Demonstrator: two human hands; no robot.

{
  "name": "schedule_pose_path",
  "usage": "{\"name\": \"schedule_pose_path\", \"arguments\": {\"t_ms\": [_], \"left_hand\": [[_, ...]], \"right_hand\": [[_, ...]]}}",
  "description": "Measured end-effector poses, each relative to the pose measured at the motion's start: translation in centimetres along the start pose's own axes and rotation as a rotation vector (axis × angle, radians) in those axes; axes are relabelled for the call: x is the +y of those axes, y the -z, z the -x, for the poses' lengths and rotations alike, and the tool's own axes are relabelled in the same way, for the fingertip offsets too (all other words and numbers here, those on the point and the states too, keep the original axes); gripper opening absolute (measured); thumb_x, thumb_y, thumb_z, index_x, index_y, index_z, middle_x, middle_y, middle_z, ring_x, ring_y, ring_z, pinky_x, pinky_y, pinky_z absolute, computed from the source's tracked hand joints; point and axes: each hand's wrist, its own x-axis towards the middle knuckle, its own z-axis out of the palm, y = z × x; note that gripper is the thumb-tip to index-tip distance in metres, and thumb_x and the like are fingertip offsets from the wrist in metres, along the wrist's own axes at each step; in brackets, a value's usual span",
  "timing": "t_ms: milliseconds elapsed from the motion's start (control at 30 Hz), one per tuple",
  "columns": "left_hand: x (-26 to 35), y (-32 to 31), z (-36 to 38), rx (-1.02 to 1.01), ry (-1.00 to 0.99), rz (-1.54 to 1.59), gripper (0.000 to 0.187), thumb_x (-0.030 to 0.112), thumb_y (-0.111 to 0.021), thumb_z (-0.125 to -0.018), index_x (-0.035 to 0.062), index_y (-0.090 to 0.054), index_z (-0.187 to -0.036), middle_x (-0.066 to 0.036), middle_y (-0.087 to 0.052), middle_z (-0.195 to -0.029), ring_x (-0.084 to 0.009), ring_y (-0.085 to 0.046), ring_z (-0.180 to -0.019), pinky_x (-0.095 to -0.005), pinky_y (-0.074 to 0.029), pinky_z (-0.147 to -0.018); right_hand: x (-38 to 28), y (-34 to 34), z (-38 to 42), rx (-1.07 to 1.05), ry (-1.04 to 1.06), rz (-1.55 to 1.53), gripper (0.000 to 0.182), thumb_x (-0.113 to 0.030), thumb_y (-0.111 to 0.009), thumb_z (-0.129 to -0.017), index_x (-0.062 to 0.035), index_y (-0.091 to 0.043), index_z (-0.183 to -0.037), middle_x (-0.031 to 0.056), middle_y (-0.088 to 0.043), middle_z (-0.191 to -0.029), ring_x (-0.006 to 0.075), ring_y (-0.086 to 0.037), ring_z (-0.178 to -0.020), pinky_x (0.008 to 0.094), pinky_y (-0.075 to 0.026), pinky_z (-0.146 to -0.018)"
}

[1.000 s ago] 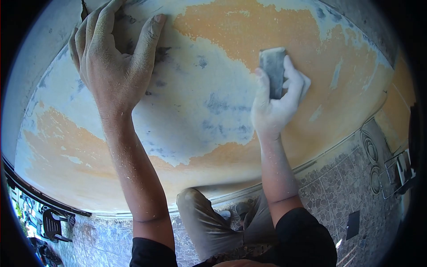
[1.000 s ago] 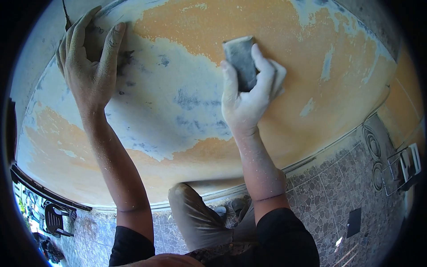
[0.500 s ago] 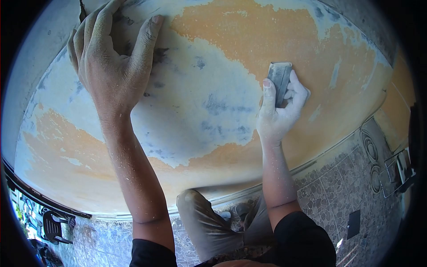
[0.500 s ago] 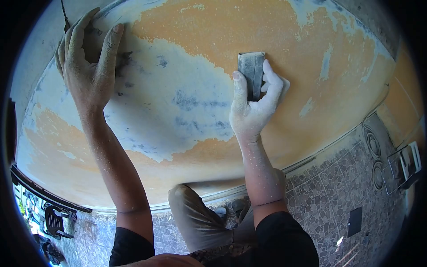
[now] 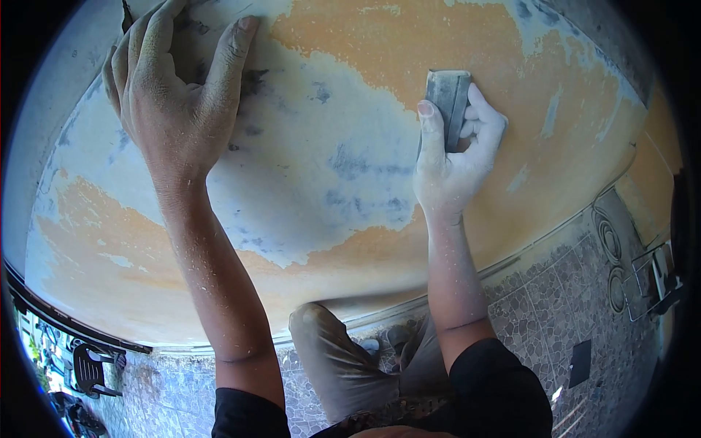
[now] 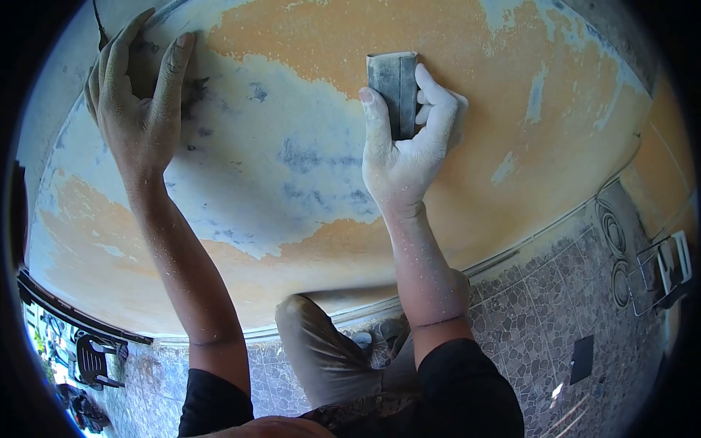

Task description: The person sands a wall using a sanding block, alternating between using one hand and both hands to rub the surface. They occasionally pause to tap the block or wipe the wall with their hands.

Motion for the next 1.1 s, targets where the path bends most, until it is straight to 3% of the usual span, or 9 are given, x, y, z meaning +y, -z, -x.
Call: {"name": "schedule_pose_path", "arguments": {"t_ms": [100, 267, 300, 467, 600, 700, 733, 867, 1100], "left_hand": [[0.3, 0.3, 0.0, -0.019, 0.023, 0.034, 0.063, 0.064, -0.075, -0.084, 0.0247, -0.07, -0.133, -0.008, -0.068, -0.131, -0.0326, -0.052, -0.132, -0.0548, -0.037, -0.117], [0.1, 0.3, 0.0, -0.012, -0.017, 0.022, 0.064, 0.063, -0.076, -0.083, 0.0242, -0.07, -0.133, -0.009, -0.068, -0.13, -0.0325, -0.051, -0.133, -0.0548, -0.037, -0.117], [0.0, 0.4, 0.1, -0.02, -0.033, -0.007, 0.063, 0.063, -0.076, -0.083, 0.0239, -0.07, -0.133, -0.009, -0.068, -0.13, -0.0322, -0.052, -0.132, -0.0549, -0.037, -0.117], [0.7, 0.5, -0.1, 0.003, -0.024, -0.019, 0.062, 0.061, -0.076, -0.084, 0.0239, -0.07, -0.134, -0.009, -0.067, -0.131, -0.0318, -0.052, -0.132, -0.0557, -0.037, -0.118], [0.7, 0.3, -0.1, -0.007, 0.003, 0.001, 0.062, 0.061, -0.076, -0.084, 0.0248, -0.069, -0.134, -0.009, -0.065, -0.134, -0.032, -0.051, -0.134, -0.0563, -0.039, -0.116], [0.7, 0.2, 0.3, -0.019, 0.025, 0.002, 0.062, 0.061, -0.075, -0.084, 0.025, -0.069, -0.134, -0.01, -0.065, -0.135, -0.0319, -0.052, -0.133, -0.0563, -0.04, -0.116], [0.6, 0.2, 0.2, -0.004, 0.019, -0.002, 0.062, 0.061, -0.075, -0.084, 0.0249, -0.069, -0.134, -0.01, -0.065, -0.135, -0.0318, -0.052, -0.133, -0.0562, -0.04, -0.116], [0.8, 0.4, 0.0, -0.017, 0.058, 0.038, 0.061, 0.061, -0.076, -0.084, 0.0256, -0.07, -0.134, -0.01, -0.065, -0.135, -0.0317, -0.051, -0.135, -0.0562, -0.04, -0.115], [0.7, 0.2, -0.1, -0.003, 0.031, 0.019, 0.063, 0.062, -0.077, -0.083, 0.0245, -0.07, -0.133, -0.009, -0.066, -0.133, -0.0312, -0.053, -0.132, -0.0563, -0.041, -0.115]], "right_hand": [[-0.4, -0.3, 2.6, 0.003, 0.194, 0.282, 0.058, -0.01, -0.079, -0.092, 0.0041, -0.048, -0.139, 0.0131, -0.044, -0.123, 0.0176, -0.049, -0.101, 0.0287, -0.045, -0.08], [7.9, 4.6, 25.0, -0.256, 0.196, 0.308, 0.071, -0.011, -0.082, -0.086, -0.0027, -0.039, -0.141, 0.0185, -0.041, -0.124, 0.0303, -0.046, -0.11, 0.0438, -0.044, -0.091], [7.8, 4.9, 25.6, -0.205, 0.095, 0.205, 0.068, -0.024, -0.086, -0.084, -0.0066, -0.047, -0.137, 0.0142, -0.047, -0.116, 0.0278, -0.047, -0.099, 0.0464, -0.033, -0.089], [3.7, 1.9, 10.6, 0.034, -0.118, -0.039, 0.063, -0.018, -0.084, -0.087, 0.0006, -0.047, -0.135, 0.0104, -0.046, -0.112, 0.0216, -0.047, -0.098, 0.0363, -0.039, -0.082], [0.8, -0.5, 3.0, 0.094, -0.066, -0.135, 0.062, -0.012, -0.08, -0.091, 0.0034, -0.044, -0.139, 0.011, -0.046, -0.116, 0.0192, -0.051, -0.1, 0.0314, -0.044, -0.082], [0.3, -0.2, 8.5, -0.006, 0.101, 0.235, 0.064, -0.01, -0.077, -0.092, 0.0039, -0.041, -0.143, 0.0142, -0.044, -0.122, 0.0219, -0.052, -0.106, 0.0329, -0.047, -0.088], [3.0, -0.4, 13.8, 0.061, 0.086, 0.129, 0.067, -0.022, -0.087, -0.084, -0.002, -0.052, -0.137, 0.0148, -0.05, -0.118, 0.0295, -0.047, -0.103, 0.0449, -0.037, -0.09], [7.4, 3.4, 25.2, -0.13, 0.177, 0.197, 0.065, -0.028, -0.089, -0.081, -0.0086, -0.053, -0.131, 0.0118, -0.049, -0.115, 0.0259, -0.047, -0.1, 0.046, -0.032, -0.088], [0.5, 0.5, 2.2, -0.094, 0.035, 0.009, 0.065, -0.011, -0.08, -0.091, 0.0021, -0.043, -0.143, 0.0124, -0.048, -0.12, 0.0245, -0.048, -0.108, 0.0374, -0.044, -0.089]]}}
